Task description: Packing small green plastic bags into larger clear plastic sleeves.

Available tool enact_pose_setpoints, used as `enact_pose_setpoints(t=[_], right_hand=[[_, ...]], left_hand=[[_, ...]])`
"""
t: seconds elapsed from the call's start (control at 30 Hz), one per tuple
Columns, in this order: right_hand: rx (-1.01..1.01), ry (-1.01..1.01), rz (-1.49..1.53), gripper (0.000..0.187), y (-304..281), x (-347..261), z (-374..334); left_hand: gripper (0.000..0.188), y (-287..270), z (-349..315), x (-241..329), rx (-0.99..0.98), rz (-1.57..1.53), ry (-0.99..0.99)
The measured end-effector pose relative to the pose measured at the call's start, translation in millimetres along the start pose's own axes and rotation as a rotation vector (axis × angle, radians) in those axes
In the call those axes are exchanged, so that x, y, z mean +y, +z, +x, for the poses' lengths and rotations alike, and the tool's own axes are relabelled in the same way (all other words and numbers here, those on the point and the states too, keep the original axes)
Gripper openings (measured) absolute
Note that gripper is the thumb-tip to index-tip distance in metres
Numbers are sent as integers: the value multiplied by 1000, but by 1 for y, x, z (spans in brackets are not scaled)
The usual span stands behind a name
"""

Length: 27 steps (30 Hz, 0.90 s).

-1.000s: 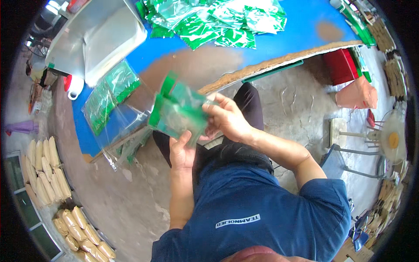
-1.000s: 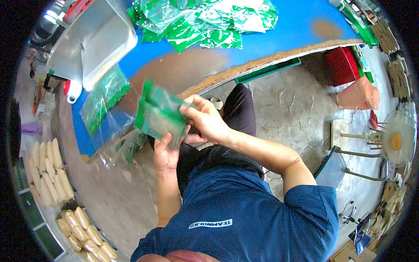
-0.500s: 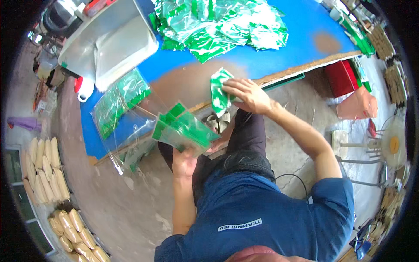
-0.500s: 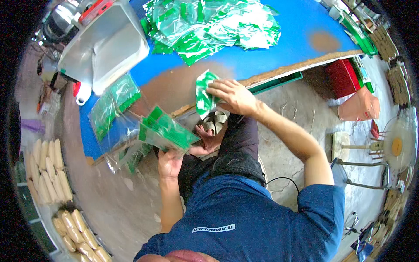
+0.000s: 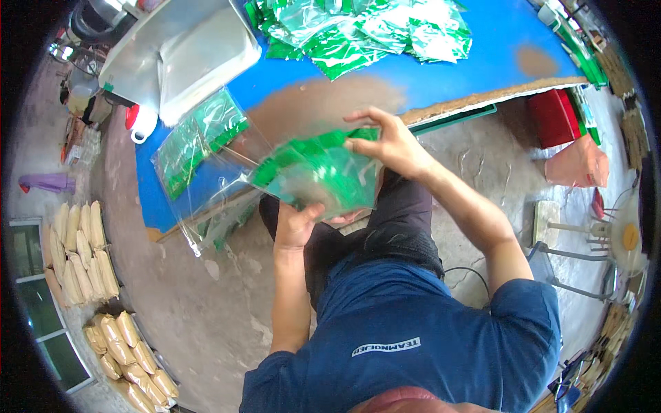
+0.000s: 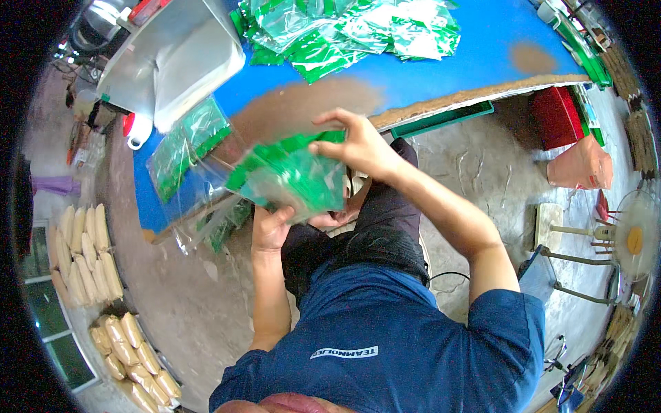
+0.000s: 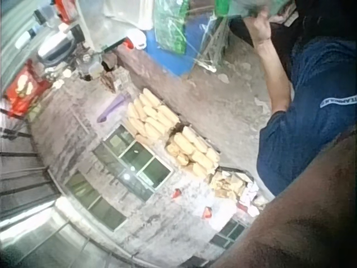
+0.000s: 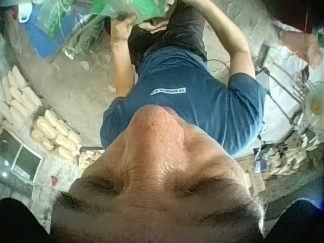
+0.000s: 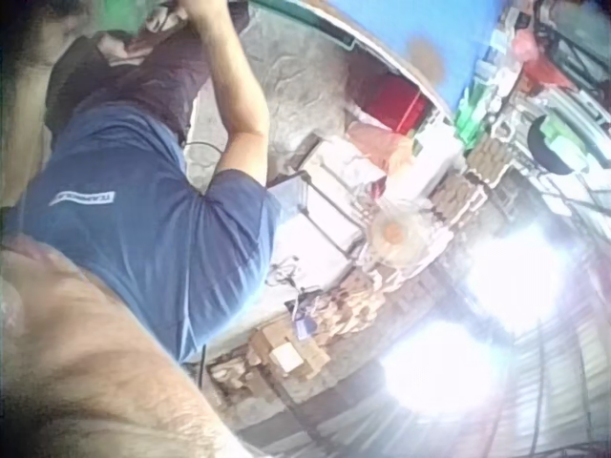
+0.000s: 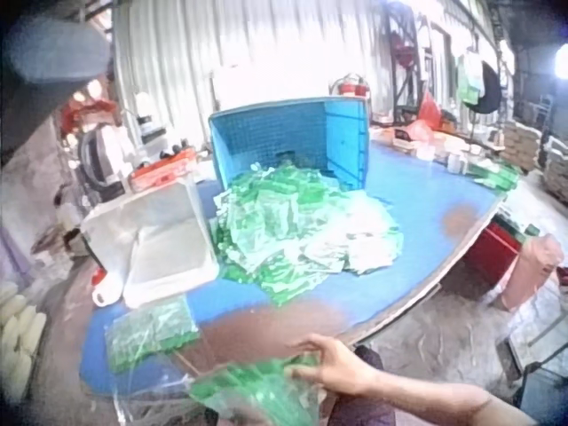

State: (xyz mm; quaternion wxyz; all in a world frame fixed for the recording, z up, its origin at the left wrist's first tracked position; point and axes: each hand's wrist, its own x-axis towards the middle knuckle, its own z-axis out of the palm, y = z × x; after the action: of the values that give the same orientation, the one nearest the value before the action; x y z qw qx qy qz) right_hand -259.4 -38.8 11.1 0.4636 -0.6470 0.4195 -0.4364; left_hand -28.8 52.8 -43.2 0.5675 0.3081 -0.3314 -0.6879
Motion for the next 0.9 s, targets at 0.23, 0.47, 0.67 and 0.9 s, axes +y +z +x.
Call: enact_pose_setpoints(t=[0.23, 0.47, 0.67, 0.9], right_hand=[[54, -324, -954, 74, -11, 55, 111], [-290, -559, -626, 39, 29, 48, 24], [-172, 38, 7, 26, 39, 15, 38], [10, -455, -1226, 98, -6, 72, 66]], left_hand=[[68, -4, -8, -13, 169, -61, -96], [80, -36, -33, -30, 61, -658, -8], [62, -24, -12, -27, 108, -735, -71], [39, -42, -28, -44, 150, -623, -46]])
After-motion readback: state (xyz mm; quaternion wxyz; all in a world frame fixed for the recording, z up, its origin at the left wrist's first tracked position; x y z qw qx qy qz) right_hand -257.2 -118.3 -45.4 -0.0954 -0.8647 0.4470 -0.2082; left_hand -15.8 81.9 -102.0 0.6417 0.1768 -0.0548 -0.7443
